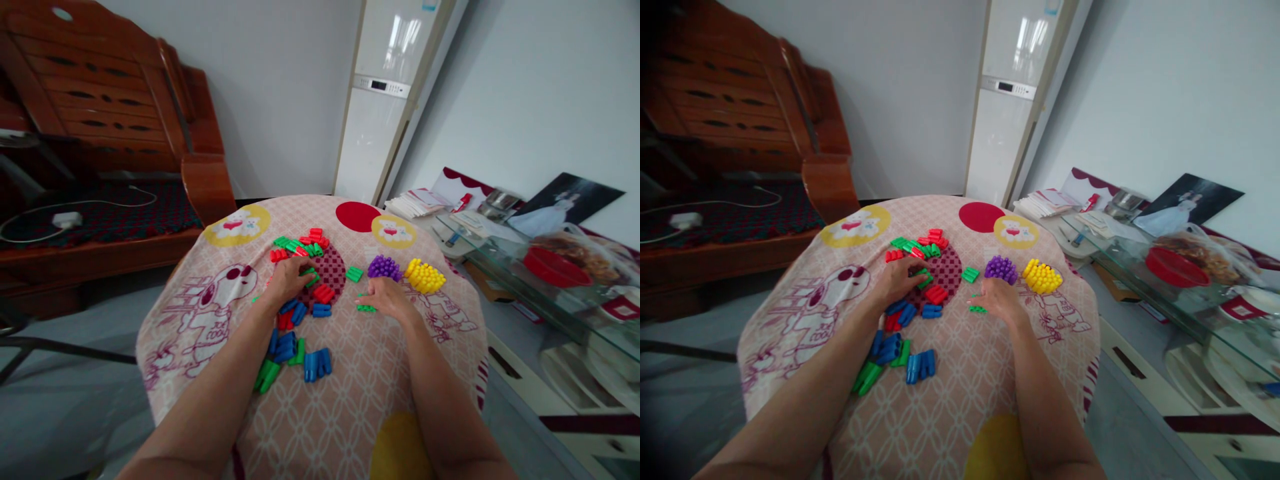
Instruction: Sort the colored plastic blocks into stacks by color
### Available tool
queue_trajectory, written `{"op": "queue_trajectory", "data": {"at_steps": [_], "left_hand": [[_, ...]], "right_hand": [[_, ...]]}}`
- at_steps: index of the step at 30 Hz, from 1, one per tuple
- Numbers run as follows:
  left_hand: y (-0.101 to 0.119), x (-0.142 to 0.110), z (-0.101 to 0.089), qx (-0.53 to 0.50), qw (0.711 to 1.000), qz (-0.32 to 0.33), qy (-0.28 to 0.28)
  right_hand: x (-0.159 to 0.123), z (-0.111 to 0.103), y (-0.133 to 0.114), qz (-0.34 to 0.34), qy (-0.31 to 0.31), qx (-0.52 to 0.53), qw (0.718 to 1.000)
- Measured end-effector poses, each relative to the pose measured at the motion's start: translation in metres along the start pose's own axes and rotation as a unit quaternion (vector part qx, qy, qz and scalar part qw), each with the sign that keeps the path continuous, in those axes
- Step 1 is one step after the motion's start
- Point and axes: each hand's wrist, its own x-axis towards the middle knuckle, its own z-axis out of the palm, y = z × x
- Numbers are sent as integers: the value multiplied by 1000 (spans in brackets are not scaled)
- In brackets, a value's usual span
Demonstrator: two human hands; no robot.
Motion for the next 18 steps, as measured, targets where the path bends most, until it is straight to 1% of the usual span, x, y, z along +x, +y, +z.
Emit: {"op": "queue_trajectory", "data": {"at_steps": [3, 6, 9, 13, 15, 18], "left_hand": [[-6, 1, 0, -67, 997, -26, 33], [-10, 3, 1, -114, 992, -42, 40], [-10, 4, 2, -104, 993, -43, 38], [-9, 5, 2, -79, 996, -43, 28], [-10, 5, 1, -77, 996, -42, 22], [-14, 7, 2, -81, 996, -42, 15]], "right_hand": [[2, 3, 2, -25, 15, 26, 999], [2, 2, 4, -42, -9, 52, 998], [2, 2, 5, -55, -39, 112, 991], [3, 6, 6, -65, -59, 229, 969], [4, 7, 9, -67, -36, 264, 962], [1, 4, 23, -39, 43, 281, 958]]}}
